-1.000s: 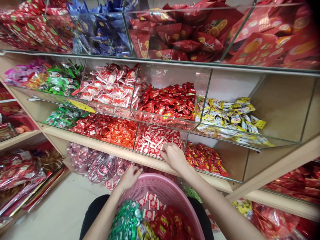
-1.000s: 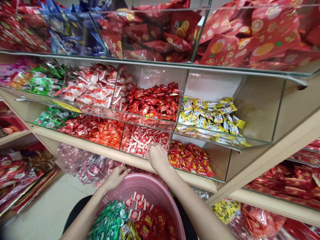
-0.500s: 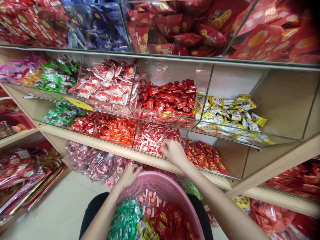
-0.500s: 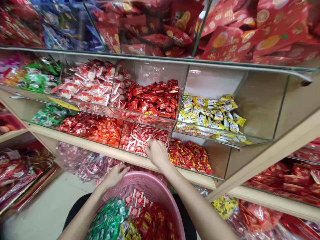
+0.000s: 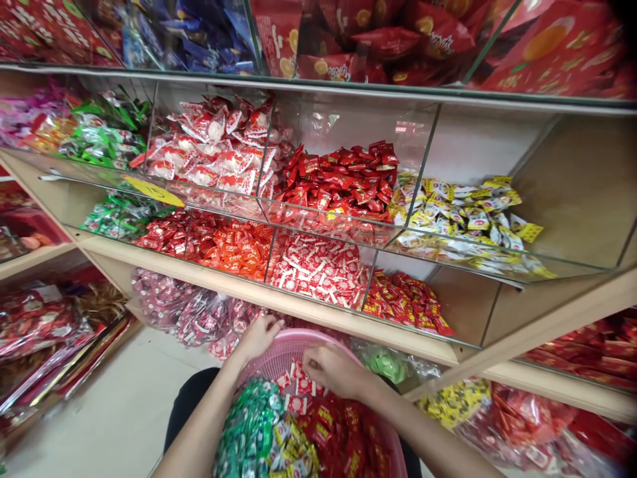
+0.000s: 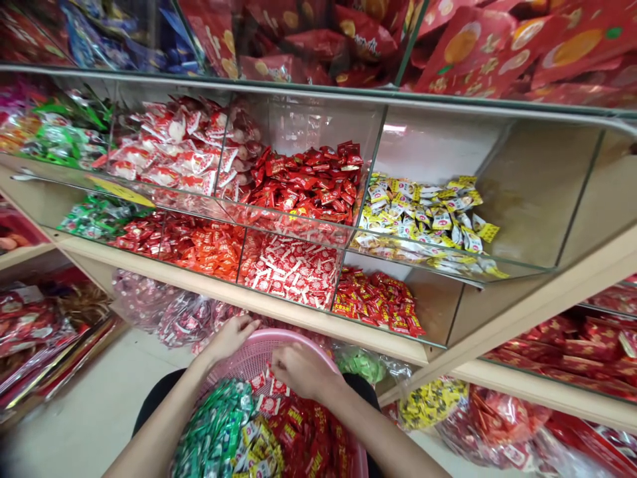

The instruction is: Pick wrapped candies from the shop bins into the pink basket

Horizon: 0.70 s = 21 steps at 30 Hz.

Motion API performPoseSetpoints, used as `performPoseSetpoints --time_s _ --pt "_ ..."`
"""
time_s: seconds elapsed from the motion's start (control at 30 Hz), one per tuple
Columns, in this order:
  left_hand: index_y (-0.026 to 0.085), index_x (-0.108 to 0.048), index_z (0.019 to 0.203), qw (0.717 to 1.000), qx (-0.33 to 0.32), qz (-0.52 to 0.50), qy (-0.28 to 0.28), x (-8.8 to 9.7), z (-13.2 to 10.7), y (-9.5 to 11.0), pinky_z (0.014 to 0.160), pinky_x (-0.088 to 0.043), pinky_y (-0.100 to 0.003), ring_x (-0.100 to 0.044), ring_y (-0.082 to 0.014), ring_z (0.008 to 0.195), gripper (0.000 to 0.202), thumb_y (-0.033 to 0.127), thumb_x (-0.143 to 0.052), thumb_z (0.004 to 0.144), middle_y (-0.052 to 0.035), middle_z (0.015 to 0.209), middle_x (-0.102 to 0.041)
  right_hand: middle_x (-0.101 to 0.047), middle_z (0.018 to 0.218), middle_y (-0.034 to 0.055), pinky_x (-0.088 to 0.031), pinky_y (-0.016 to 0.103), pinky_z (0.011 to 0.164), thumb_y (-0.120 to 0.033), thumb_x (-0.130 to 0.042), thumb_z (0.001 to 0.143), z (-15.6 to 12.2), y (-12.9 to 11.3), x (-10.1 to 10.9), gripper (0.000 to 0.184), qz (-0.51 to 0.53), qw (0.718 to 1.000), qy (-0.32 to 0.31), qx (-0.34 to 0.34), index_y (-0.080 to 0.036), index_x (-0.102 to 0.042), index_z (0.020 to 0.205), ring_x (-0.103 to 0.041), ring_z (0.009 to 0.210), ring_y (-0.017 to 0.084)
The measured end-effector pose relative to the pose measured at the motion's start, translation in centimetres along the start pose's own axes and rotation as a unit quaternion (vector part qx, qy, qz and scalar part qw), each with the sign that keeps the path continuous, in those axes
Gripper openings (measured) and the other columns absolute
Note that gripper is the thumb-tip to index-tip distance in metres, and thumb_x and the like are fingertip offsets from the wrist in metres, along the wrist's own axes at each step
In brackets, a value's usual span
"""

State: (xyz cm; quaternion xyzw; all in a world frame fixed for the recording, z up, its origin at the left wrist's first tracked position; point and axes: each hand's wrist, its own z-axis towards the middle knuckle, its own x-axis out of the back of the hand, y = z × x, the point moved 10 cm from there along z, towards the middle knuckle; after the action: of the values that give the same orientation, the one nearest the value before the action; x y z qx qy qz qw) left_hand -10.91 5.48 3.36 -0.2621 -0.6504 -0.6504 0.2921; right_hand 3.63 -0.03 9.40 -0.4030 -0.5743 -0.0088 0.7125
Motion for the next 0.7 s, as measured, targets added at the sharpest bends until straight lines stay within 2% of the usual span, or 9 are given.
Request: performPoseSetpoints --time_s 0.13,0.3,0.4,0.5,0.7 --pt "0.018 -0.052 0.062 1.0 -0.004 0.001 0.003 0.1 -0.1 0.1 0.054 -0.029 -0.024 -0.048 -0.0139 0.055 0.038 0.047 -0.039 0.083 0.002 0.056 -0.052 -0.056 0.062 -0.0024 -0.03 0.02 0.055 -0.01 -0.049 0.072 0.7 3.6 -5.7 0.012 0.037 0.997 -0.061 -0.03 -0.015 -0.057 0.065 -0.043 0.058 0.009" --pt "0.018 -0.054 0.064 1.0 -0.007 -0.002 0.004 0.1 -0.1 -0.1 0.055 -0.03 -0.024 -0.049 -0.0139 0.056 0.039 0.047 -0.038 0.084 0.001 0.059 -0.054 -0.051 0.055 -0.0046 -0.032 0.018 0.051 -0.006 -0.048 0.068 1.2 5.7 -9.7 0.013 0.197 0.972 -0.112 -0.061 -0.014 -0.056 0.06 -0.043 0.052 0.007" --pt "0.017 -0.056 0.066 1.0 -0.007 -0.004 0.002 0.0 0.0 -0.2 0.055 -0.031 -0.024 -0.049 -0.0137 0.056 0.039 0.048 -0.039 0.084 0.0004 0.06 -0.056 -0.053 0.056 -0.0037 -0.035 0.018 0.051 -0.009 -0.046 0.07 1.3 6.3 -10.7 0.014 0.246 0.958 -0.131 -0.065 -0.014 -0.057 0.062 -0.046 0.052 0.008" --pt "0.017 -0.056 0.066 1.0 -0.004 -0.006 0.002 -0.1 0.0 -0.4 0.055 -0.031 -0.024 -0.049 -0.0135 0.055 0.04 0.049 -0.039 0.083 0.0003 0.06 -0.057 -0.054 0.058 -0.003 -0.038 0.019 0.053 -0.015 -0.049 0.073 1.4 6.7 -10.7 0.013 0.304 0.943 -0.118 -0.061 -0.014 -0.059 0.064 -0.047 0.054 0.008" --pt "0.018 -0.054 0.063 1.0 -0.004 -0.004 0.007 -0.1 0.0 -0.5 0.055 -0.03 -0.023 -0.048 -0.0134 0.055 0.039 0.048 -0.04 0.083 0.0012 0.058 -0.054 -0.054 0.06 -0.0027 -0.038 0.02 0.055 -0.021 -0.051 0.075 1.3 7.3 -10.6 0.015 0.294 0.947 -0.101 -0.075 -0.014 -0.06 0.066 -0.045 0.056 0.008"
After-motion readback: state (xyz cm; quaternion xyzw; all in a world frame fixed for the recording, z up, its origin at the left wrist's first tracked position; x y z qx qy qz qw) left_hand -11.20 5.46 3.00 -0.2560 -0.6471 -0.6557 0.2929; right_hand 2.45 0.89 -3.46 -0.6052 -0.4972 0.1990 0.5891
